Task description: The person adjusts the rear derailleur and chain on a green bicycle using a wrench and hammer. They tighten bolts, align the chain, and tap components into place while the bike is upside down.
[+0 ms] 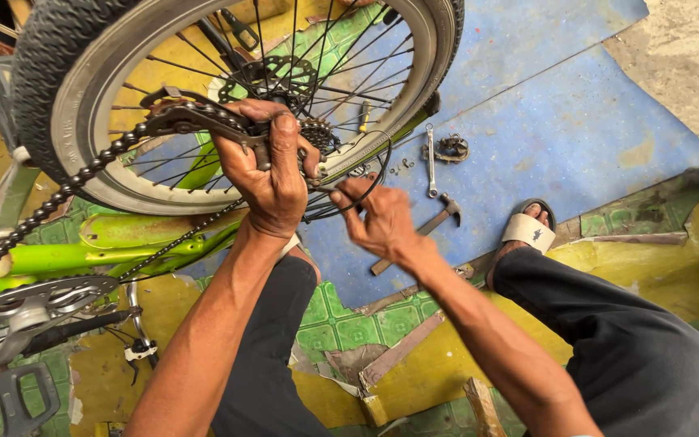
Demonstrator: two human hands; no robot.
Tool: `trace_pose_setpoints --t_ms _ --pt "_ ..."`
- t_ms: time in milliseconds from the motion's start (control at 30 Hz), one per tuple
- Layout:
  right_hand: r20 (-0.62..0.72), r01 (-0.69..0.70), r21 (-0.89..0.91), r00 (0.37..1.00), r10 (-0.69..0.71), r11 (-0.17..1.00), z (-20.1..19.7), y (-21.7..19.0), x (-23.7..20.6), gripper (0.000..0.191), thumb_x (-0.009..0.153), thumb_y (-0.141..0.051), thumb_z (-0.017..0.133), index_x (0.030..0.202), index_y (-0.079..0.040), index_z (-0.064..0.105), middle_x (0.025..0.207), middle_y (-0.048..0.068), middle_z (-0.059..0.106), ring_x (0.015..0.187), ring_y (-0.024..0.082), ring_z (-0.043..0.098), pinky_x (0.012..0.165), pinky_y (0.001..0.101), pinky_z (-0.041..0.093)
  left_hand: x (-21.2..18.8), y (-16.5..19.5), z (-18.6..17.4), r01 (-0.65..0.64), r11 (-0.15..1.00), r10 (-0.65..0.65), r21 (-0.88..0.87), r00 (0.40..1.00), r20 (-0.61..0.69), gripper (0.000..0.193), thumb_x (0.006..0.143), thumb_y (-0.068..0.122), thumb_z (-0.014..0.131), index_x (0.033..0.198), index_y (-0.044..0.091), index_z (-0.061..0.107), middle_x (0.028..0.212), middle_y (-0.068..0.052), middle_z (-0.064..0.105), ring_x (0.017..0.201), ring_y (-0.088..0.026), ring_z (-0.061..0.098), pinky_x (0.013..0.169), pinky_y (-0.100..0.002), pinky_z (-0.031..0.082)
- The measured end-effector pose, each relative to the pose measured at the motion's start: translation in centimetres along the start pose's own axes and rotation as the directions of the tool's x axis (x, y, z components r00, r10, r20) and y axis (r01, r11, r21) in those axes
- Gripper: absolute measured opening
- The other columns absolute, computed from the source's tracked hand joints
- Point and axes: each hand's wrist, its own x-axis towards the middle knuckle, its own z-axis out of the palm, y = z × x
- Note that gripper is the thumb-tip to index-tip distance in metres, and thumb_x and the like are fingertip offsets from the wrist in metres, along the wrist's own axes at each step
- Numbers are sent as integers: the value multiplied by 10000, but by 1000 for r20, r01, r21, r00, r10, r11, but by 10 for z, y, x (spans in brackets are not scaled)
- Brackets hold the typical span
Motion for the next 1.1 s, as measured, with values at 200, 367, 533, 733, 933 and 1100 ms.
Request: trace_pose_setpoints --t_ms 200,367,533,733,933,1100 --pt "125 178 -346 982 -143 921 -51 -10 26 230 962 -278 717 821 -98 694 595 72 566 481 245 543 455 408 419 0 2 1 12 1000 -12 20 1000 -1 227 1142 69 537 1257 74 342 1068 -97 535 575 -108 529 503 -262 484" --pt "121 264 -349 964 -237 899 -66 -24 38 216 931 -269 736 808 -103 675 623 64 585 561 269 592 563 423 471 1 3 0 8 1000 -8 20 1000 4 207 1150 76 534 1242 73 349 1012 -104 553 573 -113 534 498 -266 485" --pt "177 263 -361 961 -211 895 -59 -12 36 237 965 -260 716 804 -94 665 600 65 571 501 247 554 483 408 443 0 2 0 11 999 -11 39 1000 -6 203 1151 69 539 1242 69 357 1015 -103 555 561 -107 529 495 -264 470" --pt "33 51 8 998 -51 999 -6 13 13 279 1045 -253 636 819 -89 633 583 51 501 450 179 422 430 378 339 1 1 1 0 999 1 47 1000 -16 214 1150 66 542 1253 63 354 1048 -98 550 582 -102 527 512 -268 479" --pt "-22 -219 693 946 324 687 68 -17 -14 325 1121 -257 571 894 -24 569 687 35 471 641 142 416 554 341 360 0 0 1 6 999 -5 32 1000 -17 205 1157 72 541 1240 74 353 1032 -100 549 572 -106 519 506 -262 474" --pt "-132 -130 467 968 215 874 72 -24 -32 230 1048 -200 618 926 -8 652 646 57 495 545 112 449 510 332 366 1 0 -1 -13 999 13 37 1000 2 200 1161 78 545 1221 74 354 1015 -107 556 565 -111 516 503 -263 479"
